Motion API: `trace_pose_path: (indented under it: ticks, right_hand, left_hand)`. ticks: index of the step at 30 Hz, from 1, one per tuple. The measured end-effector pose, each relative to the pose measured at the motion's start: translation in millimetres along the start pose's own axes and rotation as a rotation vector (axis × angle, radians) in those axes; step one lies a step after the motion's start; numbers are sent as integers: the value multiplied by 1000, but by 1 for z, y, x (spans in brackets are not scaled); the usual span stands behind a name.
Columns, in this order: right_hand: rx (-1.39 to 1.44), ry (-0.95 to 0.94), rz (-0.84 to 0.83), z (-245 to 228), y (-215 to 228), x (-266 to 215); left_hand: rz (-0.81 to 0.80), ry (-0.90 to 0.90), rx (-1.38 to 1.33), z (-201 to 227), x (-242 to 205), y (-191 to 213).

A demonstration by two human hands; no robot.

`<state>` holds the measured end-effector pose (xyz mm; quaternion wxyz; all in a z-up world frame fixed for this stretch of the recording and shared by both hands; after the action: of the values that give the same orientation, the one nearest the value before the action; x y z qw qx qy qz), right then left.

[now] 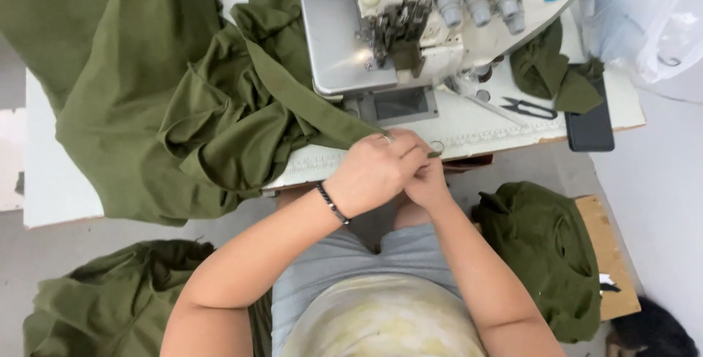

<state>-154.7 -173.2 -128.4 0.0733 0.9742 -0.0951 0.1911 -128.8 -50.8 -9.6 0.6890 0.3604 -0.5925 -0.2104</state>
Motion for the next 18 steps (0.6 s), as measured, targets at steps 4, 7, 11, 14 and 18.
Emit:
trace_pose_path:
  ticks: [4,7,11,14,18]
  right_hand:
    - [248,-107,120,1,-1,-19]
    - [349,-237,190,-14,-9,-19]
    - [359,-98,164,-46,-17,0]
    - [415,-52,198,-44,-27,8]
    - [453,-129,0,-60,-17,27]
  left_hand:
    - [247,171,-307,-6,-27,53]
    - [231,188,-270,1,-57,50]
    - [258,211,-247,-3,-63,51]
    - [272,331,-391,-11,-63,64]
    - [314,578,-668,-40,-60,96]
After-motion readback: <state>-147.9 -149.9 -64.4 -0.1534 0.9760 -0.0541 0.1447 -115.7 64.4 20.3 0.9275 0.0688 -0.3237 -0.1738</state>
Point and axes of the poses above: each hand's wrist, its own x-axis towards the middle knuckle, its own y-axis out of the back of the hand, z = x × y, the point moved 5 cm from there along x, towards the middle knuckle, and after that the axes turned 1 degree about -z, right-handed, at the moved point
